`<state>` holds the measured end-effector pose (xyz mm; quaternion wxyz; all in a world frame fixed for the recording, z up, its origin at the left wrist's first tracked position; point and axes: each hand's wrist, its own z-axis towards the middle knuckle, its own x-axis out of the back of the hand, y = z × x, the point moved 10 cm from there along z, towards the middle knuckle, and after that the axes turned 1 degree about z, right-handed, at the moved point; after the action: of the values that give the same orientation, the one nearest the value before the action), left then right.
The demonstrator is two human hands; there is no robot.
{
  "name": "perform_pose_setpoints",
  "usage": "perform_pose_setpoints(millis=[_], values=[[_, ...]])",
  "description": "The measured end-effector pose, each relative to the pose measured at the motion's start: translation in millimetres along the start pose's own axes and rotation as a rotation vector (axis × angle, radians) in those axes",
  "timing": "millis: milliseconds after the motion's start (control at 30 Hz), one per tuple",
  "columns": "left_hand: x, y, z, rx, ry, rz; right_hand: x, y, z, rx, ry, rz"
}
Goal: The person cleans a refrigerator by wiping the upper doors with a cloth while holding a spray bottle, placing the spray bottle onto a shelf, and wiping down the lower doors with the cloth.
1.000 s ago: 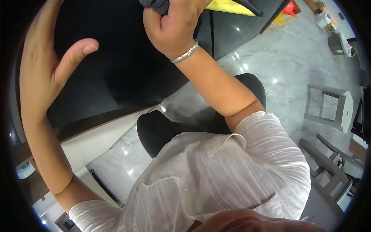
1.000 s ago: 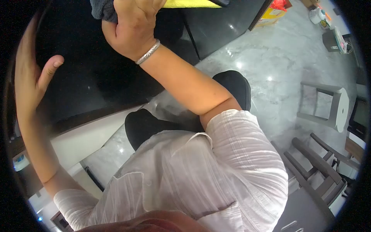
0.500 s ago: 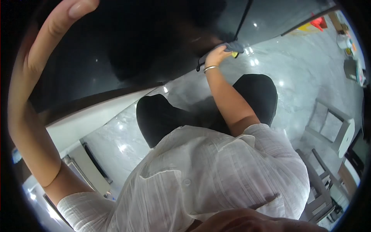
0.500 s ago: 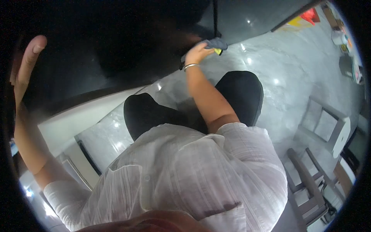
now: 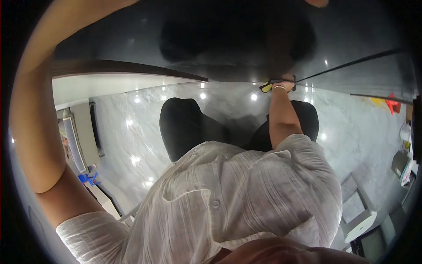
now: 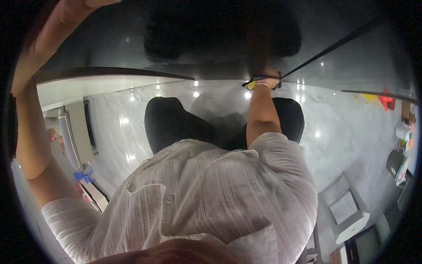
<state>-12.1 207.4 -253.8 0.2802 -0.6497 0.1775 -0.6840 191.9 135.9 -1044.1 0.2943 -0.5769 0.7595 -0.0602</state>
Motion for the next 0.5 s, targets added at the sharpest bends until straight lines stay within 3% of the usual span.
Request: perform_pose_setpoints(millis=[67, 167, 233, 367, 500], values=[[0, 0, 1, 0.011, -0.007, -0.001, -11, 22, -31, -0.06, -0.07, 0.026], [0, 1, -1, 0.022, -0.018, 0.01, -10, 135, -51, -0.418, -0.194, 0.074], [-2, 1, -1, 0.02, -0.024, 0.016, -21, 194, -118, -0.581, -0.261, 0.115], [-4, 0, -3, 0.032, -0.017, 0.02, -30, 223, -218, -0.78, -0.121, -0.12], [1, -5, -11, 0.048, 0.019, 0.032, -71, 179, -295, -0.865, -0.263, -0.065]])
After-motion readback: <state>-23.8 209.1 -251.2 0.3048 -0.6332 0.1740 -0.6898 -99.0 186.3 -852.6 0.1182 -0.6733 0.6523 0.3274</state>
